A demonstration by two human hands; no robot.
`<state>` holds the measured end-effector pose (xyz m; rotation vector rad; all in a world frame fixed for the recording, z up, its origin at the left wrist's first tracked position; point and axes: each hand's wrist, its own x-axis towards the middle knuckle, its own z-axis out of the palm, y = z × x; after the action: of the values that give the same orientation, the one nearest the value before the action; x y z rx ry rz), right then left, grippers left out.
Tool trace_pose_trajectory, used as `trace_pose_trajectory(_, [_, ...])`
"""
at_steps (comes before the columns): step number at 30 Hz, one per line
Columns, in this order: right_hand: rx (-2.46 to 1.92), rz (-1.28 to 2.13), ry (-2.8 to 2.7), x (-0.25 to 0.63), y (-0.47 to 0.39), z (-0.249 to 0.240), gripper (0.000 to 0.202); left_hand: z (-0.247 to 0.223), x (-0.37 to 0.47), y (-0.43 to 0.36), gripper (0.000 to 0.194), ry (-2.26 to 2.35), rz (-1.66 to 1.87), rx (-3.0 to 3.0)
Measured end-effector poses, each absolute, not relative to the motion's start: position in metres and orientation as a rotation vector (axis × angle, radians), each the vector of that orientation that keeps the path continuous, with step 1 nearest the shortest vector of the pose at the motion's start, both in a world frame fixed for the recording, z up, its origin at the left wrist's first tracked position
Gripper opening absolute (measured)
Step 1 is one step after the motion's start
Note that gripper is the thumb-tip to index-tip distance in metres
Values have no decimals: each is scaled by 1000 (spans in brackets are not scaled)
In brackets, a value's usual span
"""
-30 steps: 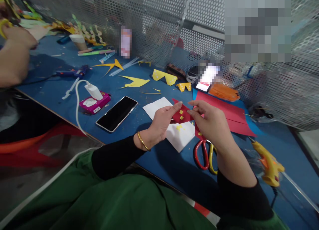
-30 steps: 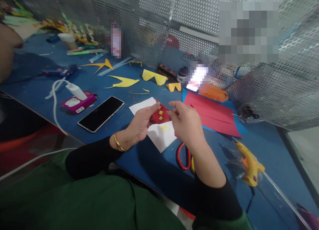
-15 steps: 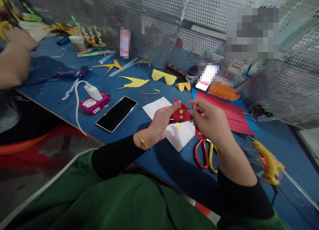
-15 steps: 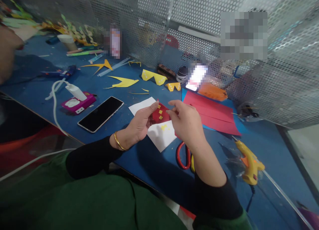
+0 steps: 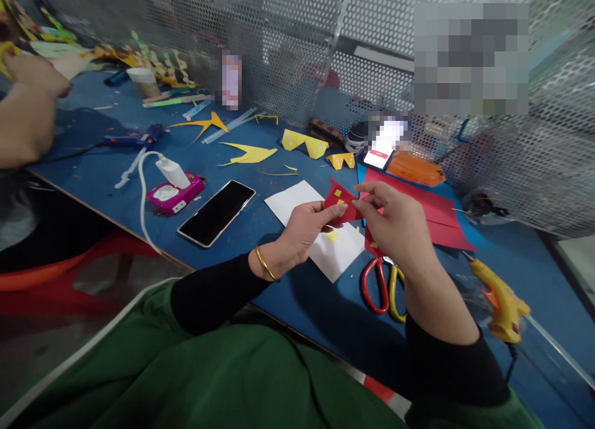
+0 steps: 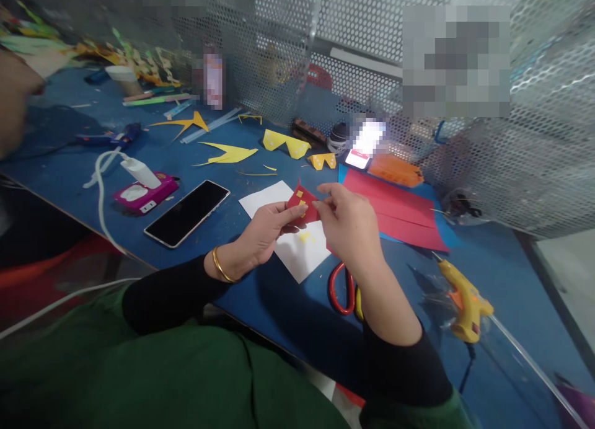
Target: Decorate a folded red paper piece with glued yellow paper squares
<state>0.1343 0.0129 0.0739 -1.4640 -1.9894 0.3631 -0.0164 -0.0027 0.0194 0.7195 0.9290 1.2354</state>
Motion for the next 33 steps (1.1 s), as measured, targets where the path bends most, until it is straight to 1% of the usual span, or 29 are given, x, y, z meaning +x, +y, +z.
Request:
trace_pose_trajectory(3, [-1463,359,-1997,133,13,72,27,18,-16,-3,31,923,1228,740])
trace_pose_trajectory(6, [-1442,346,-1981,134,14,71,25,17,-16,-3,27,930,1228,740])
trace_pose_trajectory(10, [-1279,192,-1812,144,18,75,29,17,-17,-2,25,955,1294,702])
trace_pose_trajectory(13, [-1187,114,-1651,158,21,84,22,19,-20,1,24,975,1335,667])
trace_pose_trajectory(17, [-1232,110,-1493,173,26,92,12,23,-23,3,23,985,1394,628])
trace_pose_trajectory(20, [-1280,126,-1415,181,31,90,26,26,-25,5,24,988,1435,587])
trace_pose_trajectory(21, [-1292,123,-1414,184,33,89,26,26,-26,5,25,991,1446,572])
trace_pose_trajectory(22, [-1293,133,-1418,185,35,86,19,27,-27,6,25,995,1455,559])
trace_pose_trajectory(23, [-1290,166,-1416,187,37,84,7,27,-27,6,26,996,1464,550])
trace_pose_trajectory(24, [-1285,228,-1406,188,37,82,9,28,-28,7,27,997,1472,541])
trace_pose_trajectory(25, [-1278,307,-1388,188,37,80,21,28,-28,7,27,997,1481,533])
trace_pose_trajectory(26, [-1269,395,-1358,187,36,77,26,29,-29,7,27,997,1489,523])
trace_pose_trajectory(28, [-1263,546,-1284,182,30,71,24,30,-30,7,25,995,1507,500])
trace_pose_trajectory(33, [-1254,762,-1086,163,5,47,35,33,-29,4,23,989,1499,460])
